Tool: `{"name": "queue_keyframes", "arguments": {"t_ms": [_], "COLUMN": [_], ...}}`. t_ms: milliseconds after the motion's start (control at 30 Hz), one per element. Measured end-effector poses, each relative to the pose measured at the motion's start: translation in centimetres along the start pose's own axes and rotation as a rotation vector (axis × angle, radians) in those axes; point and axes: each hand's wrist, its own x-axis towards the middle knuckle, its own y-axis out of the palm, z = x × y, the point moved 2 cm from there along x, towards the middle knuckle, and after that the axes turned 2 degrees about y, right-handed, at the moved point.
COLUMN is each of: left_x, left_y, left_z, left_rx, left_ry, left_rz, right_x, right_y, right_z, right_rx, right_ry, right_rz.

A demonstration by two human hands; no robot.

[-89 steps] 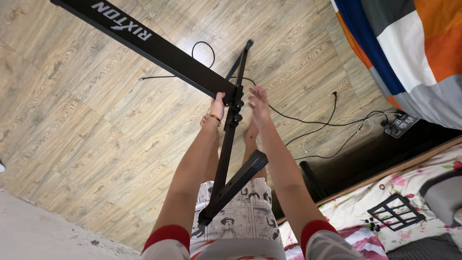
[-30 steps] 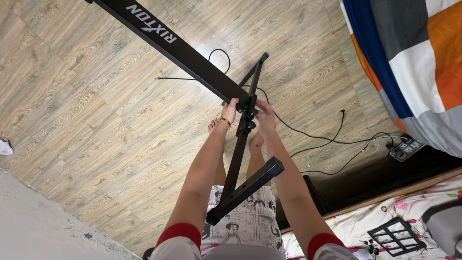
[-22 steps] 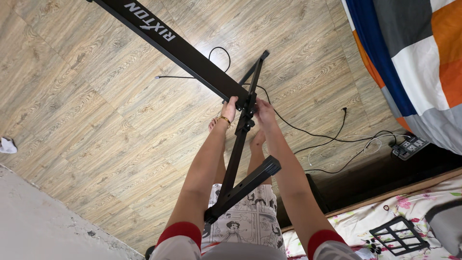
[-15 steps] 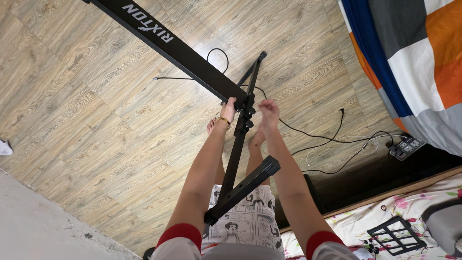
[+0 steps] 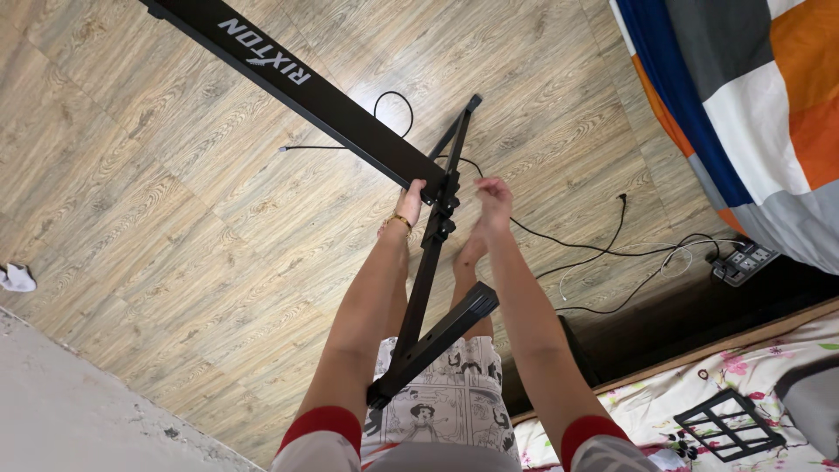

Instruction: The person places a pink and white striped cloth on a bed next to a keyboard. They then pick up a black metal keyboard stand from the floor and begin assembling it by tightening the screws on the legs. The person adjusts the stand's height and position before placing it on the bed.

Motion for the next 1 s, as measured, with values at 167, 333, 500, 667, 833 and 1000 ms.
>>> {"name": "queue_keyframes", "arguments": {"t_ms": [167, 333, 500, 667, 833, 1000], "left_x": [-0.1, 0.1, -0.7, -2.0, -1.8, -1.9], "left_y": [0.3, 0.1, -0.1, -0.2, -0.1, 0.0], "left_z": [0.5, 0.2, -0.5, -1.5, -1.8, -1.4], "left_rx": [-0.025, -0.023, -0.001, 0.025, -0.032, -0.026], "left_ry": [-0.029, 0.042, 0.009, -0.012, -0.008, 0.005], "left_rz": [-0.017, -0.006, 0.002, 0.011, 0.011, -0.023], "right_x": [-0.9, 0.6, 0.1, 0.8, 1.3, 0.9], "right_y": [1.7, 2.2, 1.8, 0.6, 0.5, 0.2], "right_z": [3.6, -1.2, 0.8, 2.8, -2.3, -3.0], "right_rx": [-0.339, -0.098, 0.224, 0.332, -0.129, 0.110], "right_ry": [0.843, 0.855, 0.422, 0.442, 0.905, 0.584], "right_rz": [-0.100, 0.058, 0.021, -0.135, 0.038, 0.073]}}
